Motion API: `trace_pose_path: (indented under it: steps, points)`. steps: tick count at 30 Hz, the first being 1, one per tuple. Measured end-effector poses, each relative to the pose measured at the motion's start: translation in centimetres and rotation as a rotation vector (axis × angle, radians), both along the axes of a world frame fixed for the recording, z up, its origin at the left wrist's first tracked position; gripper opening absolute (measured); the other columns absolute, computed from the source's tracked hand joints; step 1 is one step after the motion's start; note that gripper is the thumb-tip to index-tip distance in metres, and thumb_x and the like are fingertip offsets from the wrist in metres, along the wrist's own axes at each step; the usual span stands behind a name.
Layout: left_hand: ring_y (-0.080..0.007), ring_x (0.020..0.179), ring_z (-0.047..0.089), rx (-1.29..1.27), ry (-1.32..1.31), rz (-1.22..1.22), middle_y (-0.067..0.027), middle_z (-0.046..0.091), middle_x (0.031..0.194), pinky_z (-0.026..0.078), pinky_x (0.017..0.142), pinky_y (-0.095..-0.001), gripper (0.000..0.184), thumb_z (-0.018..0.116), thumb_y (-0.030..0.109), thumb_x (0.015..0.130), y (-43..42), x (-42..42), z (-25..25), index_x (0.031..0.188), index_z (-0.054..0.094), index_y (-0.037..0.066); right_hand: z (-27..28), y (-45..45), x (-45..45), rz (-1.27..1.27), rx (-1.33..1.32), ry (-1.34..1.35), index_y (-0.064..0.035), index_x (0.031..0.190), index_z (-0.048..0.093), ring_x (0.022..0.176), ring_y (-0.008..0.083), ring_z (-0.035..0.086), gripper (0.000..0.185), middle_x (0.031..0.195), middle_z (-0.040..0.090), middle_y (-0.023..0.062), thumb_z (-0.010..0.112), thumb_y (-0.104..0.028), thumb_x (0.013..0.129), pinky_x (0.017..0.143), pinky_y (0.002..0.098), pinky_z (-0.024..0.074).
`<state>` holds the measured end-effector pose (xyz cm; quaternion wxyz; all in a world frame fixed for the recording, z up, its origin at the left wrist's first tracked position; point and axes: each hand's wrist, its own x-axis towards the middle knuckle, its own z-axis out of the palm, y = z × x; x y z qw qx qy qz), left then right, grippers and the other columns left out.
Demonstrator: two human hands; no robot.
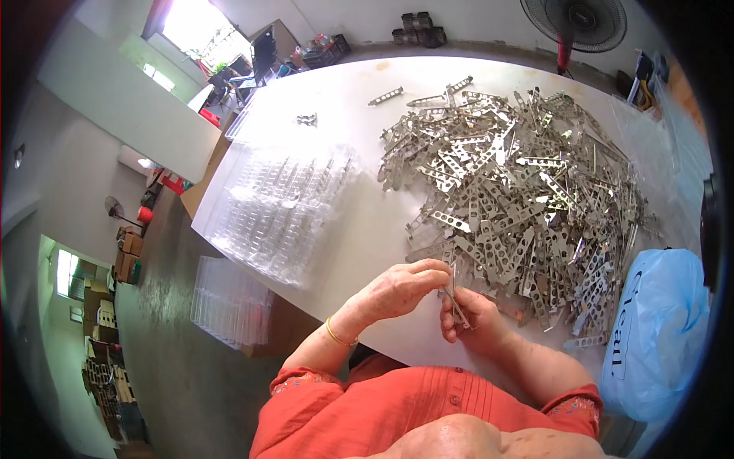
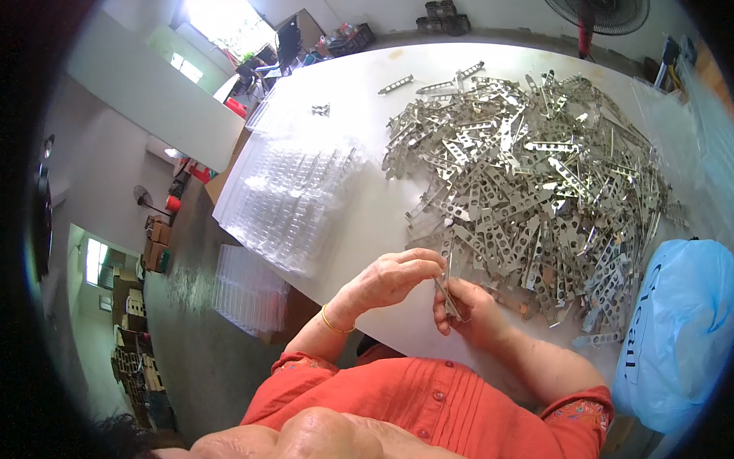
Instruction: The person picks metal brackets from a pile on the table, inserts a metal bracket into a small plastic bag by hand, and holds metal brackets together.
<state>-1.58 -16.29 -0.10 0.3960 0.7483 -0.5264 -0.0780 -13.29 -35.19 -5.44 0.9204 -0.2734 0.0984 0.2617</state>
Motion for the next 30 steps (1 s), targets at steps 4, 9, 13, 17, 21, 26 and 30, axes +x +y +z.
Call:
trace_pose_path:
  steps: [4,9,13,17,21,26,30]
  points:
    - [-0.0319,0.094,0.072,0.030,0.027,0.017,-0.0118,0.070,0.112,0.060,0.078,-0.0370,0.023,0.061,-0.007,0.088,0.2,0.1,0.4,0.106,0.067,0.006,0.6,-0.1,0.0,0.014,-0.025,-0.026,-0.0065,0.097,0.059,0.064,0.0205,0.060,0.033,0.077,0.063,0.0096,0.046,-0.035,0.107,0.062,0.0326,0.0489]
    - [-0.0351,0.098,0.070,0.013,0.081,0.014,-0.0141,0.068,0.118,0.059,0.077,-0.0394,0.020,0.062,-0.003,0.091,0.3,0.5,-0.3,0.109,0.065,0.005,-0.1,-0.1,-0.1,0.051,-0.059,-0.093,-0.0082,0.097,0.059,0.063,0.0174,0.060,0.031,0.077,0.063,0.0083,0.048,-0.035,0.108,0.059,0.0297,0.0480]
    - [-0.0294,0.098,0.072,-0.031,-0.095,0.178,-0.0132,0.068,0.121,0.060,0.080,-0.0354,0.027,0.070,0.002,0.090,-0.9,0.0,0.4,0.116,0.065,0.003,0.1,0.3,-0.2,-0.061,-0.140,-0.190,-0.0097,0.096,0.058,0.060,0.0136,0.058,0.027,0.075,0.062,0.0048,0.050,-0.032,0.108,0.057,0.0276,0.0472]
    - [-0.0150,0.082,0.070,-0.028,0.165,0.474,-0.0101,0.069,0.111,0.059,0.075,-0.0294,0.031,0.068,0.004,0.094,-0.5,-1.2,-1.2,0.123,0.060,0.001,-0.3,0.7,-0.6,-0.174,-0.368,-0.240,-0.0099,0.096,0.056,0.059,0.0100,0.055,0.024,0.074,0.059,0.0020,0.052,-0.031,0.108,0.054,0.0252,0.0462]
    - [-0.0087,0.072,0.064,0.016,0.777,0.490,-0.0049,0.066,0.091,0.054,0.063,-0.0237,0.025,0.062,0.019,0.103,0.2,-3.0,-1.5,0.115,0.059,-0.002,-0.4,1.0,-0.6,-0.234,-0.356,-0.201,-0.0093,0.097,0.056,0.066,0.0078,0.055,0.023,0.081,0.057,0.0009,0.055,-0.030,0.106,0.053,0.0239,0.0481]
    - [-0.0045,0.065,0.057,-0.028,1.054,0.395,0.0002,0.062,0.081,0.049,0.058,-0.0213,0.028,0.064,0.027,0.102,-0.3,-4.8,-1.6,0.106,0.060,0.000,-0.3,1.1,-0.7,-0.170,-0.406,-0.221,-0.0102,0.100,0.055,0.068,0.0071,0.054,0.021,0.083,0.056,-0.0004,0.055,-0.030,0.106,0.054,0.0234,0.0491]
    - [-0.0071,0.065,0.058,-0.073,1.161,0.386,-0.0015,0.062,0.081,0.048,0.058,-0.0226,0.020,0.060,0.020,0.104,-0.2,-4.6,-1.9,0.106,0.060,0.000,-0.3,1.1,-0.8,-0.162,-0.429,-0.242,-0.0100,0.101,0.055,0.070,0.0069,0.055,0.020,0.083,0.056,-0.0003,0.056,-0.030,0.106,0.056,0.0226,0.0499]
